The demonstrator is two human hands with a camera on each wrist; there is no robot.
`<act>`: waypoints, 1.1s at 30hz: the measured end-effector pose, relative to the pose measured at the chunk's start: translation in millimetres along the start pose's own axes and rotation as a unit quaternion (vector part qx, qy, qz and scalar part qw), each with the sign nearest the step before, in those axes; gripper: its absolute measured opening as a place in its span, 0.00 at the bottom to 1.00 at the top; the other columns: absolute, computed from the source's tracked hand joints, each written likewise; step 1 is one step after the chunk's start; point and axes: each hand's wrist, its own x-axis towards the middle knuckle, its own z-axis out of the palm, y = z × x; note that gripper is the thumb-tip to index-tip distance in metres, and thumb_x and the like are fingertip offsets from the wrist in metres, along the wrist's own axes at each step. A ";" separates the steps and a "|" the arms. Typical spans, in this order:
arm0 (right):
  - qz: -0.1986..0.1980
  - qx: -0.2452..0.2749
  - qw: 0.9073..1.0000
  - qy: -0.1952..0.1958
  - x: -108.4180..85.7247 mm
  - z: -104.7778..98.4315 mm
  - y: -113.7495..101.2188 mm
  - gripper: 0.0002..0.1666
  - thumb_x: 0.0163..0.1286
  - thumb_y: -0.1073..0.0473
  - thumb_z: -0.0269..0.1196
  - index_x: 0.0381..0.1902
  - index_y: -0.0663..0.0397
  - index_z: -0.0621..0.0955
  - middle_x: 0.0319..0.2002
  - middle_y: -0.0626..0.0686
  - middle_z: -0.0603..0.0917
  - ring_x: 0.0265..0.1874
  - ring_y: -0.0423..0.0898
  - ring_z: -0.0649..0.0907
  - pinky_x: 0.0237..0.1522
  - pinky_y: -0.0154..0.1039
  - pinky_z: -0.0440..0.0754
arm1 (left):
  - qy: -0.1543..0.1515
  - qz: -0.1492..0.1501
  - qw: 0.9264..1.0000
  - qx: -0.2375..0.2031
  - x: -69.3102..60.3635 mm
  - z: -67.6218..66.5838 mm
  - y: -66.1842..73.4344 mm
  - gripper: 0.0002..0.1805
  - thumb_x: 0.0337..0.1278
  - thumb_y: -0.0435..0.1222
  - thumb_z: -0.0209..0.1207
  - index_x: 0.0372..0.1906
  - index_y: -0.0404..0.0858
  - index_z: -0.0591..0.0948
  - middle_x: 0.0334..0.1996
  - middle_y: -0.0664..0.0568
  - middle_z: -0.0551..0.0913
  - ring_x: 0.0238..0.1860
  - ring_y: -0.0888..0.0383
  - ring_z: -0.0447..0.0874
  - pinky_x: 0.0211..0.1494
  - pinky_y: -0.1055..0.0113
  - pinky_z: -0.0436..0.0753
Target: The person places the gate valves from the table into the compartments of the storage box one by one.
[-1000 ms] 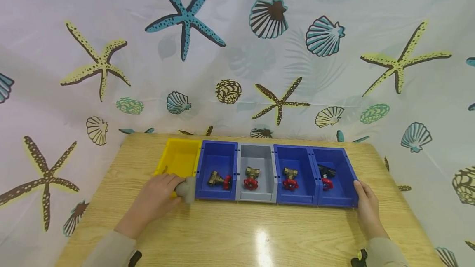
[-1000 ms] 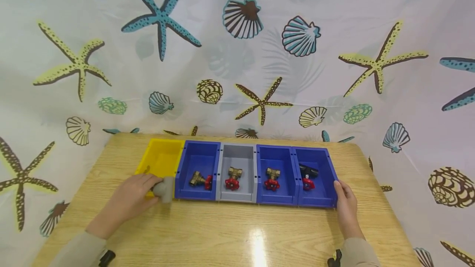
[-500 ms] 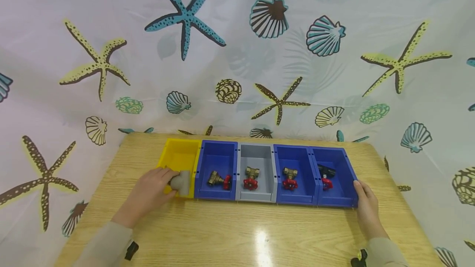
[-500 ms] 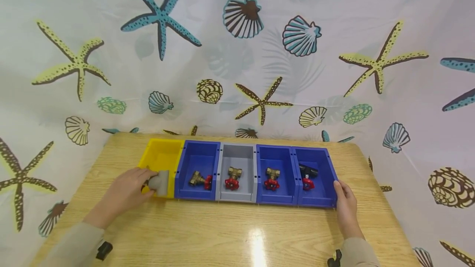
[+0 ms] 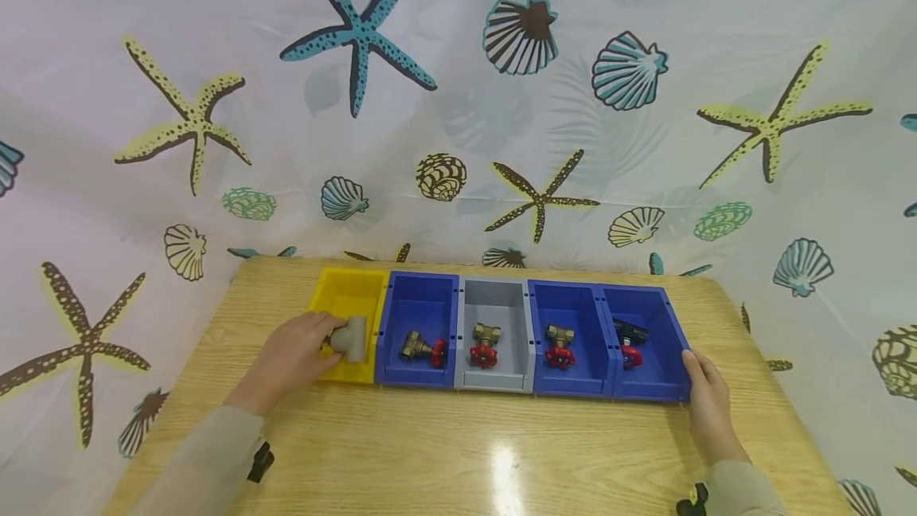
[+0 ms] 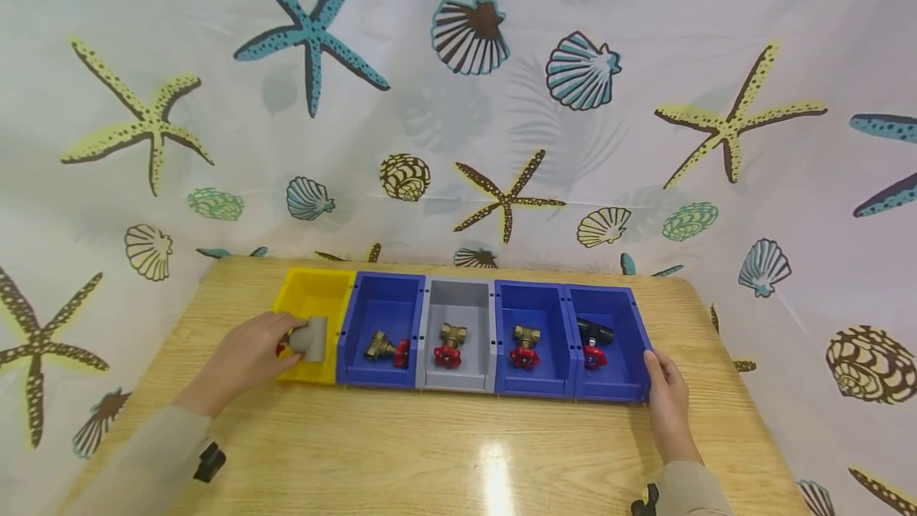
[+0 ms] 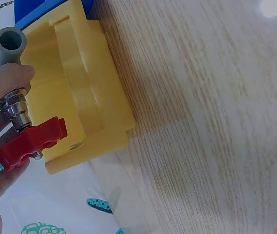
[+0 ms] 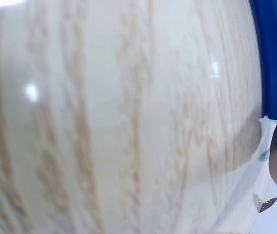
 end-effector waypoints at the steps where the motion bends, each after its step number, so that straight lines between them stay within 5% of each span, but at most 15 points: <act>1: -0.001 0.001 1.000 0.000 0.0 -0.1 0.1 0.48 0.73 0.30 0.47 0.78 0.54 0.53 0.76 0.55 0.53 0.72 0.46 0.56 0.73 0.41 0.53 | -0.001 0.002 1.000 0.000 0.9 0.9 -0.7 0.26 0.43 0.39 0.76 0.50 0.33 0.83 0.38 0.50 0.83 0.36 0.54 0.80 0.41 0.58 0.82; 10: -0.001 0.018 1.000 0.001 0.8 -1.6 2.1 0.42 0.73 0.32 0.49 0.74 0.48 0.59 0.73 0.51 0.56 0.70 0.42 0.59 0.66 0.30 0.61 | -0.017 0.003 1.000 0.009 7.7 7.4 -7.4 0.26 0.44 0.40 0.75 0.51 0.34 0.83 0.38 0.50 0.83 0.36 0.54 0.80 0.42 0.58 0.82; 33: -0.003 0.005 1.000 0.001 1.2 -0.5 3.0 0.44 0.73 0.31 0.48 0.75 0.50 0.58 0.76 0.53 0.54 0.72 0.43 0.55 0.72 0.36 0.54 | -0.087 -0.006 0.996 0.002 29.1 20.8 -10.8 0.21 0.47 0.36 0.73 0.47 0.33 0.82 0.37 0.49 0.83 0.34 0.54 0.78 0.42 0.57 0.81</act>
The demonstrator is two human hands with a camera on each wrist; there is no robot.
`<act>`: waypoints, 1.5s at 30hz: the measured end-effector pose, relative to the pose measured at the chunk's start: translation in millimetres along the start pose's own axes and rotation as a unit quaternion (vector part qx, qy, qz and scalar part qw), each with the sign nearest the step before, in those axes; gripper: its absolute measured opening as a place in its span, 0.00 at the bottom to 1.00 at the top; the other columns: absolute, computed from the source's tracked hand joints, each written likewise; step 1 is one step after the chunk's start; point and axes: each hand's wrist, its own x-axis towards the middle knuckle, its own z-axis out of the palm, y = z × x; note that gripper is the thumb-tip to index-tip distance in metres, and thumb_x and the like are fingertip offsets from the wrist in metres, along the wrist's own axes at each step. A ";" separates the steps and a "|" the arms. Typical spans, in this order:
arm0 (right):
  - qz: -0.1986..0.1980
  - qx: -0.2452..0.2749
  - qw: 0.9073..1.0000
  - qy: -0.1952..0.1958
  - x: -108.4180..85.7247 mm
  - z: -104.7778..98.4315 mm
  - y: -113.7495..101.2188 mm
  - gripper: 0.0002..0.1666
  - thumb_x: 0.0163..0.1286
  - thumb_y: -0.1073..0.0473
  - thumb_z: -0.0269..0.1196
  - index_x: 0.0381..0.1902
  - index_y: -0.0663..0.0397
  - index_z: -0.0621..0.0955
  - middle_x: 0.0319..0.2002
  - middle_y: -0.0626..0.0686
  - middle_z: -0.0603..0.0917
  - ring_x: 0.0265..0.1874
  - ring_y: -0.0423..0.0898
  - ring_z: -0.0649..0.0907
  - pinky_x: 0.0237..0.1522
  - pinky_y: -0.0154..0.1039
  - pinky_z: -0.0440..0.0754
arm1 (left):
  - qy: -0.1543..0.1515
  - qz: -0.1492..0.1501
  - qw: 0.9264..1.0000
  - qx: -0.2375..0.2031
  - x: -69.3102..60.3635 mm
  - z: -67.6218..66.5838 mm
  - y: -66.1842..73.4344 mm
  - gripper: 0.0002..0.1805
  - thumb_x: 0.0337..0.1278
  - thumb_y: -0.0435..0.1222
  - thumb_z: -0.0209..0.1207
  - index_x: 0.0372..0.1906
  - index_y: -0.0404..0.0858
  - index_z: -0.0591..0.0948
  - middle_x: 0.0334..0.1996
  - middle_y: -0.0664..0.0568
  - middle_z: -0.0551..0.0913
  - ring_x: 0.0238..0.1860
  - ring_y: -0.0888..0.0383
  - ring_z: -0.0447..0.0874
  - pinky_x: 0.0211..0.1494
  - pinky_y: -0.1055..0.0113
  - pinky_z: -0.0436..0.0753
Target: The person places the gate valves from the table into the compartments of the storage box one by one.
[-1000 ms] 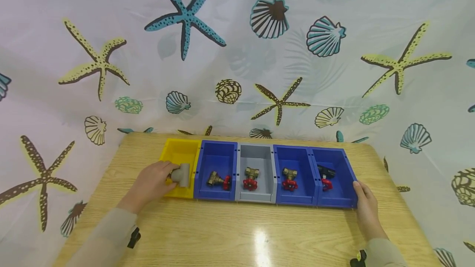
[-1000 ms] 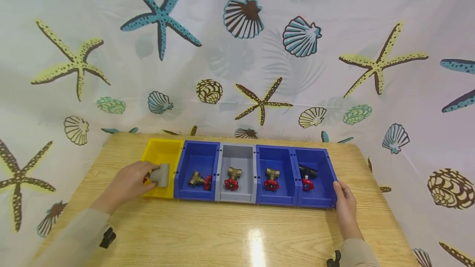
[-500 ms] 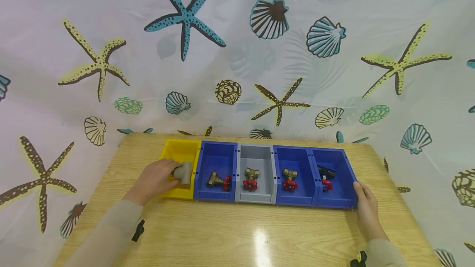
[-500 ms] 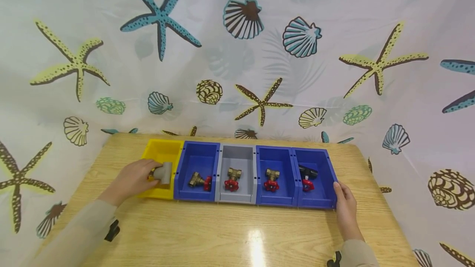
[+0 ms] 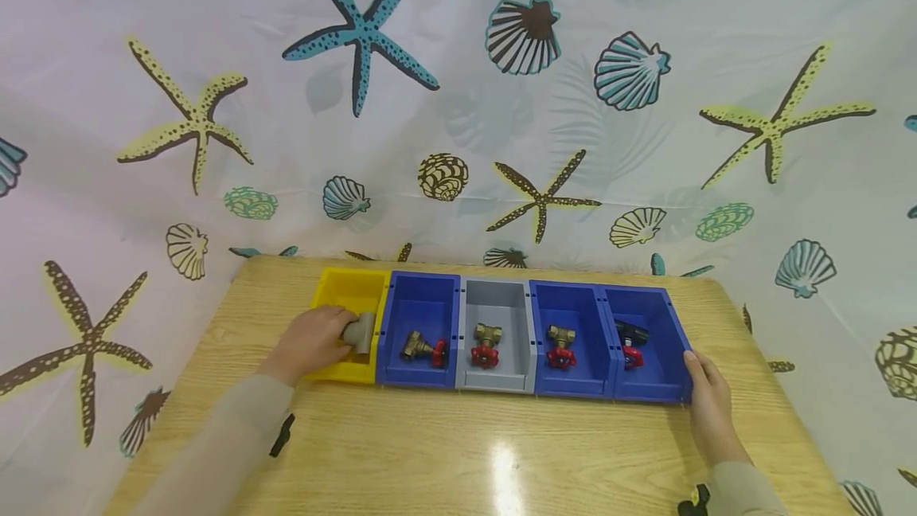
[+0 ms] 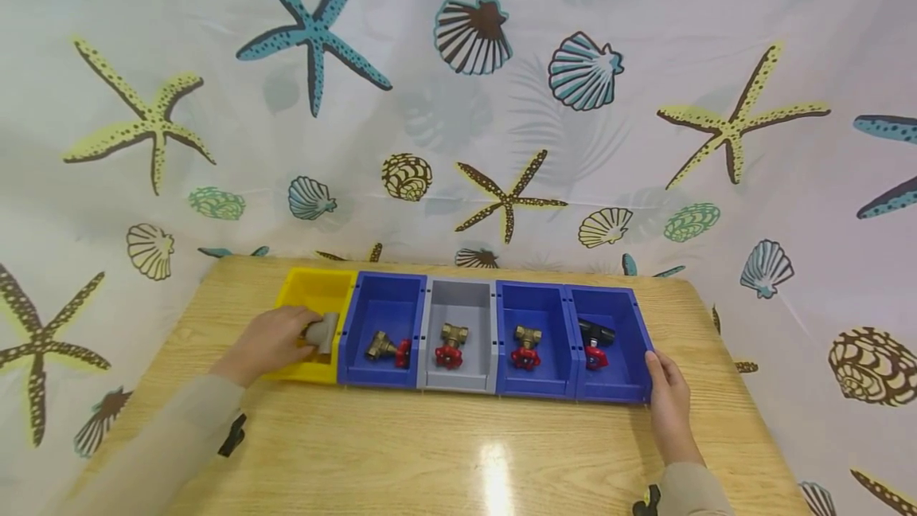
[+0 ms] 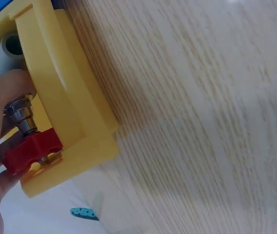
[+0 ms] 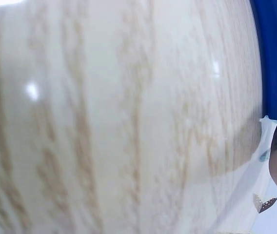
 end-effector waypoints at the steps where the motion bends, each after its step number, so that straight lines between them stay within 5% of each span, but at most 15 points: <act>1: 0.000 -0.002 1.000 0.000 -0.2 0.0 -0.4 0.44 0.73 0.31 0.48 0.75 0.50 0.58 0.76 0.53 0.53 0.73 0.43 0.55 0.72 0.36 0.53 | -0.002 -0.002 1.000 0.001 0.8 0.1 0.5 0.21 0.47 0.36 0.72 0.47 0.33 0.82 0.37 0.49 0.83 0.35 0.54 0.78 0.41 0.57 0.81; 9: 0.000 -0.008 1.000 0.011 -1.0 0.6 -2.2 0.40 0.73 0.31 0.48 0.73 0.48 0.61 0.74 0.53 0.56 0.69 0.42 0.60 0.66 0.30 0.59 | -0.009 -0.010 1.000 0.008 5.0 -0.4 3.1 0.20 0.47 0.34 0.72 0.47 0.32 0.82 0.37 0.49 0.83 0.34 0.54 0.77 0.41 0.58 0.80; 19: 0.009 -0.007 1.000 -0.001 -0.9 2.1 -3.3 0.51 0.72 0.28 0.45 0.79 0.55 0.51 0.78 0.55 0.48 0.75 0.48 0.52 0.75 0.44 0.48 | -0.001 -0.019 1.000 0.002 1.6 -1.2 5.6 0.19 0.49 0.33 0.70 0.48 0.31 0.82 0.36 0.48 0.82 0.34 0.53 0.77 0.41 0.57 0.80; 32: 0.005 -0.007 1.000 0.007 -0.4 2.8 -1.8 0.51 0.71 0.28 0.46 0.79 0.55 0.52 0.78 0.56 0.50 0.75 0.47 0.53 0.74 0.42 0.49 | 0.008 -0.021 1.000 0.008 -1.8 2.0 6.2 0.23 0.49 0.38 0.73 0.50 0.32 0.82 0.41 0.47 0.83 0.38 0.52 0.79 0.45 0.56 0.81; 45: 0.005 0.006 1.000 0.014 -1.5 4.0 -2.5 0.45 0.73 0.31 0.48 0.76 0.52 0.57 0.76 0.53 0.54 0.73 0.43 0.56 0.73 0.36 0.52 | 0.037 -0.006 0.999 0.033 -15.2 -1.1 9.8 0.16 0.50 0.37 0.73 0.44 0.36 0.84 0.39 0.48 0.84 0.38 0.50 0.82 0.44 0.55 0.83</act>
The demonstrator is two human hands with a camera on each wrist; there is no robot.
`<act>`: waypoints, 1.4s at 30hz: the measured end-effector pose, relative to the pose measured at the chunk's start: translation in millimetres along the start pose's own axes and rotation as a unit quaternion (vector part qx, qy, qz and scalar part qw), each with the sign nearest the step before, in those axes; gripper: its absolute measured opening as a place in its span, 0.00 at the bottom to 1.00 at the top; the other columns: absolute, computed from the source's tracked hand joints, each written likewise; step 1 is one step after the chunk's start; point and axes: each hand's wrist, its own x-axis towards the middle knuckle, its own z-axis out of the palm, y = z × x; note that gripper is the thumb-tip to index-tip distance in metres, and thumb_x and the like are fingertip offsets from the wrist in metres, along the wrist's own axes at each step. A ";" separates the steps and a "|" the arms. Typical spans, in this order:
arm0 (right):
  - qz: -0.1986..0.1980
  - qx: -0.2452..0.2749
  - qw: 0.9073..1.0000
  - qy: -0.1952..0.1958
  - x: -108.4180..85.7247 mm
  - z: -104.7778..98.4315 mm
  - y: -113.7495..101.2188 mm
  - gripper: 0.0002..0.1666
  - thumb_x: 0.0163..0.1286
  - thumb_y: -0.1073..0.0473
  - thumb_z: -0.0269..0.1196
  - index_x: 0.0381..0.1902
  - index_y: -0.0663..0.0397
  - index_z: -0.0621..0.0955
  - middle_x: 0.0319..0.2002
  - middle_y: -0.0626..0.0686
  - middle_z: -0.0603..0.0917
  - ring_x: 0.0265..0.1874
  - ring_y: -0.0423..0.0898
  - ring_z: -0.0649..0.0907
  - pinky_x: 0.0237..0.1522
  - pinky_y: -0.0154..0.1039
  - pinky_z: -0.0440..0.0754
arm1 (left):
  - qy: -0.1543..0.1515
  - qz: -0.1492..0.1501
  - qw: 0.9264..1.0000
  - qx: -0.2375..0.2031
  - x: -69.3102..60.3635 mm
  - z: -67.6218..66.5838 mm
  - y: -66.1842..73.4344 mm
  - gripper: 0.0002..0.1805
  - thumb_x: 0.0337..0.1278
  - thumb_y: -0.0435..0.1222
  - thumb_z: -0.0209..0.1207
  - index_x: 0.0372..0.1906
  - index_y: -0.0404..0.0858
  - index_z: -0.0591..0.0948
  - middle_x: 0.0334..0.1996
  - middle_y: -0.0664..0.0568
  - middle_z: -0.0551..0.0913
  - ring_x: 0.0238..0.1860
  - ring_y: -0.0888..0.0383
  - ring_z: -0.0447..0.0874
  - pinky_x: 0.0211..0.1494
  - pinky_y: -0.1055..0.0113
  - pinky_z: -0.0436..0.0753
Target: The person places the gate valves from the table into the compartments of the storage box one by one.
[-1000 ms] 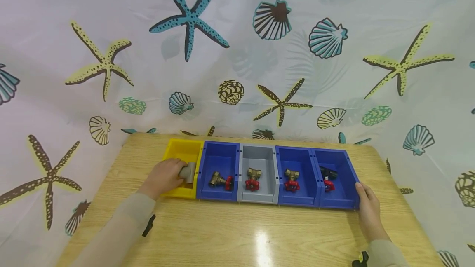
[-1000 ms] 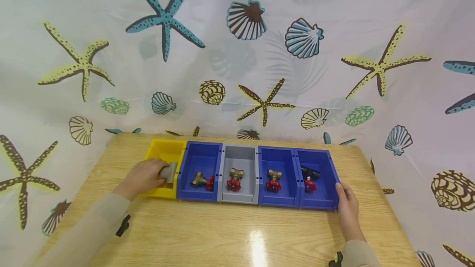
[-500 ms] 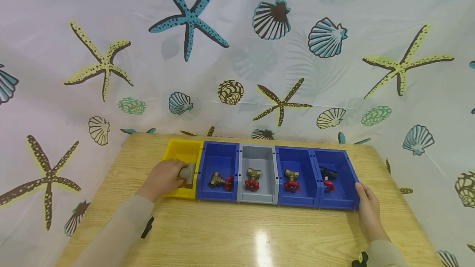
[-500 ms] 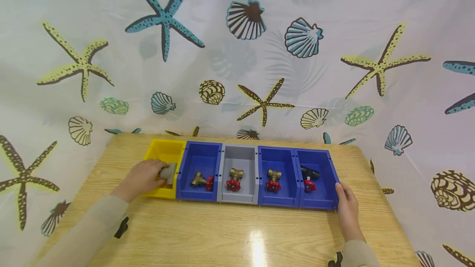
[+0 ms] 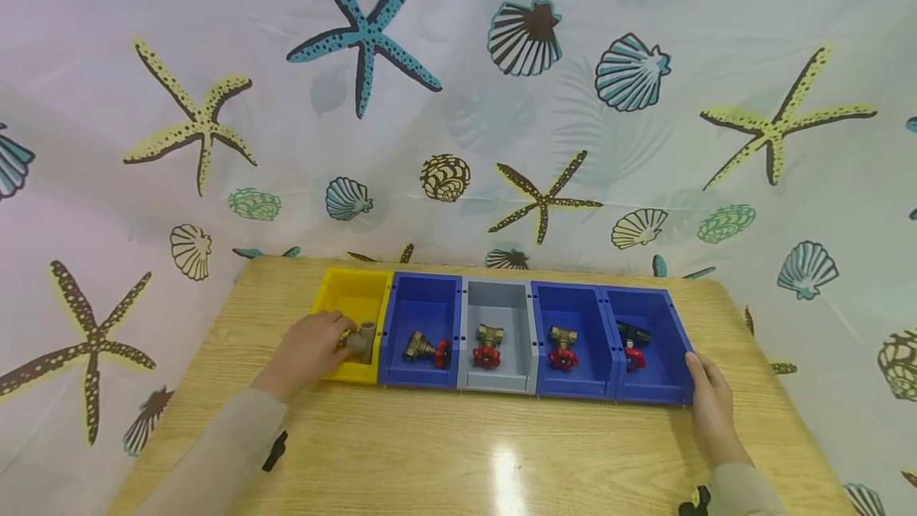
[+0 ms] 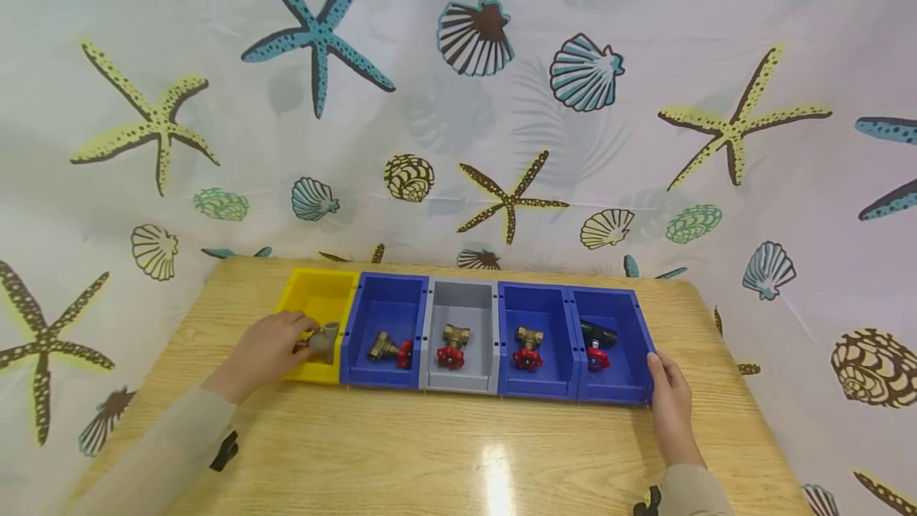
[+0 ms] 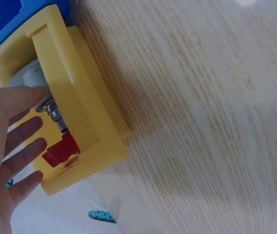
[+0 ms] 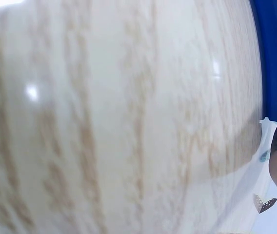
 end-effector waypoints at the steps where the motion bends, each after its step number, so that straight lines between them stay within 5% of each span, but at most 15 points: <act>1: 0.000 0.000 1.000 -0.001 -0.1 0.0 -0.1 0.45 0.73 0.31 0.47 0.76 0.51 0.57 0.76 0.53 0.53 0.73 0.43 0.56 0.73 0.37 0.52 | 0.001 -0.001 1.000 0.000 -0.9 -0.9 0.6 0.15 0.51 0.37 0.73 0.44 0.36 0.84 0.40 0.47 0.84 0.38 0.49 0.82 0.44 0.55 0.83; 15: -0.004 -0.019 1.000 -0.008 -0.3 -1.0 0.4 0.50 0.72 0.29 0.45 0.79 0.55 0.51 0.78 0.55 0.49 0.75 0.47 0.51 0.75 0.43 0.48 | 0.037 0.005 0.999 0.001 -10.1 -14.2 11.6 0.12 0.53 0.35 0.71 0.43 0.37 0.85 0.39 0.49 0.83 0.37 0.51 0.81 0.43 0.57 0.83; 23: -0.036 -0.091 0.995 -0.005 -2.2 -5.3 -0.4 0.48 0.75 0.30 0.40 0.77 0.59 0.53 0.75 0.61 0.55 0.71 0.55 0.57 0.71 0.48 0.56 | 0.072 0.004 0.997 -0.013 -16.3 -13.0 16.1 0.12 0.53 0.35 0.71 0.42 0.37 0.86 0.38 0.50 0.83 0.36 0.52 0.81 0.40 0.58 0.83; 34: -0.075 -0.133 0.988 -0.017 -8.6 -8.9 -1.3 0.46 0.78 0.35 0.36 0.78 0.63 0.49 0.76 0.67 0.51 0.74 0.64 0.52 0.72 0.59 0.51 | 0.080 -0.034 0.996 -0.036 -31.4 -16.3 27.9 0.13 0.54 0.36 0.71 0.44 0.36 0.85 0.39 0.48 0.84 0.40 0.48 0.82 0.48 0.52 0.82; 39: -0.108 -0.183 0.977 -0.018 -16.5 -8.9 -4.5 0.44 0.79 0.35 0.38 0.78 0.61 0.50 0.75 0.69 0.53 0.72 0.69 0.56 0.68 0.65 0.57 | 0.085 -0.058 0.994 -0.048 -38.5 -19.3 36.2 0.14 0.56 0.37 0.70 0.46 0.36 0.85 0.43 0.46 0.85 0.44 0.45 0.83 0.51 0.49 0.81; 42: -0.151 -0.235 0.960 0.001 -24.1 -4.9 -9.1 0.43 0.79 0.38 0.42 0.77 0.62 0.53 0.73 0.71 0.57 0.70 0.71 0.59 0.66 0.66 0.59 | 0.085 -0.069 0.993 -0.051 -42.0 -19.0 42.6 0.16 0.56 0.38 0.69 0.47 0.35 0.84 0.44 0.44 0.85 0.45 0.44 0.83 0.51 0.48 0.81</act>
